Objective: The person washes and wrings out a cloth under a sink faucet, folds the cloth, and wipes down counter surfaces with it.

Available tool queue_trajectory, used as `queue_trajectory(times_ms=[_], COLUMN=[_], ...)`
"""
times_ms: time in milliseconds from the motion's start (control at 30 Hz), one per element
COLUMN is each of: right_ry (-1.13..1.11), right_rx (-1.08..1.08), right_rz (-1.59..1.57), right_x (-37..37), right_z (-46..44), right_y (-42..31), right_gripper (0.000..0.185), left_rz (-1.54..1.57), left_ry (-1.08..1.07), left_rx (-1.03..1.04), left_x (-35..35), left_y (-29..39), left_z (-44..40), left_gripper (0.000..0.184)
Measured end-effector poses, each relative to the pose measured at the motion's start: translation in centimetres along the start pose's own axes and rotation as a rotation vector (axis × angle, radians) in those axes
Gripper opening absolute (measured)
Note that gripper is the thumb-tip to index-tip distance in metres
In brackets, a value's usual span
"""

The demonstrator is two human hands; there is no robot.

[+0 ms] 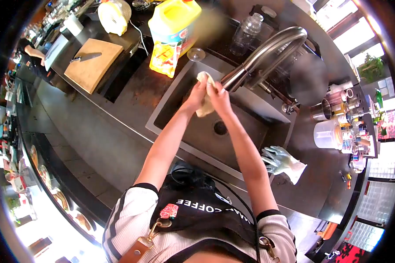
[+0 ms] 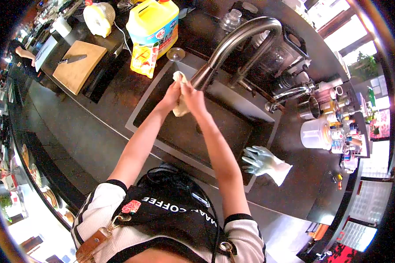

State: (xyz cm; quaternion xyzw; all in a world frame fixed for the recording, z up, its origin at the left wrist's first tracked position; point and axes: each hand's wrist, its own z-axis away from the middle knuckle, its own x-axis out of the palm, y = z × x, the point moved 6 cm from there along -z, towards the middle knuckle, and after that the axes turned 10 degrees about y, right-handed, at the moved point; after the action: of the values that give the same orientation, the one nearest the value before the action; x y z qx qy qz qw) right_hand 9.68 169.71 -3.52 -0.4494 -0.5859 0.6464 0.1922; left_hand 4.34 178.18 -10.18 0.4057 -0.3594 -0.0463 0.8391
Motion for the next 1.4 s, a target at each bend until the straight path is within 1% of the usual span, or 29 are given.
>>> queue_trajectory(times_ms=[33, 67, 100, 167, 200, 233, 267, 367, 400, 433, 500, 533, 567, 600, 700, 733, 767, 800, 867, 933, 967, 1033, 1133, 1167, 1233, 1267, 1300, 1333, 1400], right_ry=[0.098, 0.158, 0.168, 0.237, 0.217, 0.299, 0.382, 0.567, 0.470, 0.381, 0.228, 0.179, 0.035, -0.108, -0.458, -0.564, -0.535, -0.523, -0.491, -0.470, -0.446, -0.395, -0.347, -0.335, -0.172, -0.115, -0.043, -0.026, 0.129], right_rx=[-0.252, -0.415, -0.223, -0.218, -0.082, -0.087, -0.093, 0.151, 0.142, 0.084, -0.008, 0.022, 0.129, 0.231, 0.161, 0.129, 0.130, 0.157, 0.211, 0.208, 0.253, 0.292, 0.555, 0.431, 0.355, 0.200, 0.054, -0.184, -0.474], right_rz=[0.004, 0.152, 0.077, 0.458, 0.340, 0.374, 0.412, 0.366, 0.228, 0.248, 0.134, 0.096, -0.172, -0.443, 0.169, 0.377, 0.455, 0.295, -0.024, 0.004, 0.049, 0.074, -0.632, -0.387, -0.519, -0.418, -0.307, -0.010, 0.293], right_x=[1.4, 1.6, 2.0, 1.3, 0.4, 0.2, -0.1, -2.7, -3.8, -4.3, -4.0, -4.4, -4.4, -4.4, -4.9, -4.9, -4.6, -4.7, -5.4, -6.0, -6.2, -5.7, -2.4, -1.9, 1.5, 2.2, 2.9, 2.4, 3.7], right_z=[0.0, 0.6, -0.4, -1.0, -1.1, -1.3, -1.4, -0.9, -1.4, -1.9, -2.8, -2.7, -2.0, -1.0, 1.0, 1.4, 0.3, -0.1, -0.7, -1.1, -1.2, -1.4, -1.3, -1.9, -2.4, -2.2, -1.9, -0.2, -0.3], right_y=[0.4, -2.3, -0.9, 0.4, 1.2, 2.3, 3.5, 5.2, 5.0, 5.9, 8.7, 9.8, 10.1, 9.2, 4.9, 4.7, 7.3, 8.2, 9.2, 8.1, 7.1, 6.7, 7.5, 7.4, 6.9, 5.5, 3.9, -1.2, 1.7], right_gripper=[0.026, 0.031, 0.028, 0.033, 0.037, 0.035, 0.034, 0.031, 0.027, 0.025, 0.021, 0.025, 0.028, 0.032, 0.037, 0.036, 0.032, 0.032, 0.032, 0.039, 0.040, 0.043, 0.042, 0.045, 0.030, 0.027, 0.025, 0.026, 0.026], left_rz=[-0.057, 0.097, 0.255, -0.016, -0.188, -0.310, -0.175, -0.405, -0.406, -0.602, -0.971, -1.151, -1.029, -0.900, -0.700, -0.723, -0.747, -0.770, -0.518, -0.625, -0.680, -0.481, -0.192, -0.189, -0.157, -0.127, -0.008, 0.031, 0.040], left_ry=[-0.160, -0.395, -0.642, -0.517, -0.420, -0.358, -0.441, -0.178, -0.150, -0.162, -0.133, -0.095, -0.079, -0.102, -0.111, -0.099, -0.088, -0.078, 0.008, 0.000, -0.058, -0.007, -0.035, -0.073, -0.055, -0.001, 0.028, -0.017, -0.169], left_rx=[0.080, 0.128, 0.135, 0.229, 0.240, 0.238, 0.123, -0.064, -0.049, 0.328, 0.635, 0.546, 0.647, 0.773, 0.370, 0.436, 0.502, 0.570, 0.262, 0.348, 0.288, 0.340, 0.319, 0.241, 0.030, -0.106, -0.140, -0.145, -0.116], left_x=[-2.3, -0.8, 1.0, 0.7, 0.5, 0.5, 0.3, 2.7, 2.2, 2.4, 3.5, 4.3, 5.3, 3.4, 3.7, 3.2, 2.8, 2.4, 0.1, -1.7, -2.4, -3.0, -3.9, -4.2, -2.8, -1.1, -0.2, 0.2, 0.1], left_y=[-4.1, -4.5, -4.1, -4.3, -4.0, -3.7, -4.8, -2.0, -3.9, -4.1, -3.2, -2.3, 0.3, -2.2, 1.9, 2.6, 3.2, 4.0, 4.9, 5.5, 5.1, 4.9, 2.6, 0.6, -1.7, -2.4, -3.1, -4.3, -6.3], left_z=[-4.6, -4.4, -3.2, -2.5, -1.5, -1.1, -1.9, 2.0, -0.1, -1.4, -1.8, -1.1, 0.7, -4.3, -1.4, -1.1, -0.7, -0.3, -0.4, -0.8, -1.2, -1.0, -2.3, -2.8, -1.8, 0.1, 0.7, 0.1, -1.4], left_gripper=[0.040, 0.038, 0.037, 0.035, 0.034, 0.033, 0.032, 0.029, 0.029, 0.029, 0.032, 0.034, 0.029, 0.023, 0.017, 0.017, 0.018, 0.019, 0.024, 0.025, 0.023, 0.025, 0.030, 0.032, 0.034, 0.035, 0.037, 0.034, 0.027])
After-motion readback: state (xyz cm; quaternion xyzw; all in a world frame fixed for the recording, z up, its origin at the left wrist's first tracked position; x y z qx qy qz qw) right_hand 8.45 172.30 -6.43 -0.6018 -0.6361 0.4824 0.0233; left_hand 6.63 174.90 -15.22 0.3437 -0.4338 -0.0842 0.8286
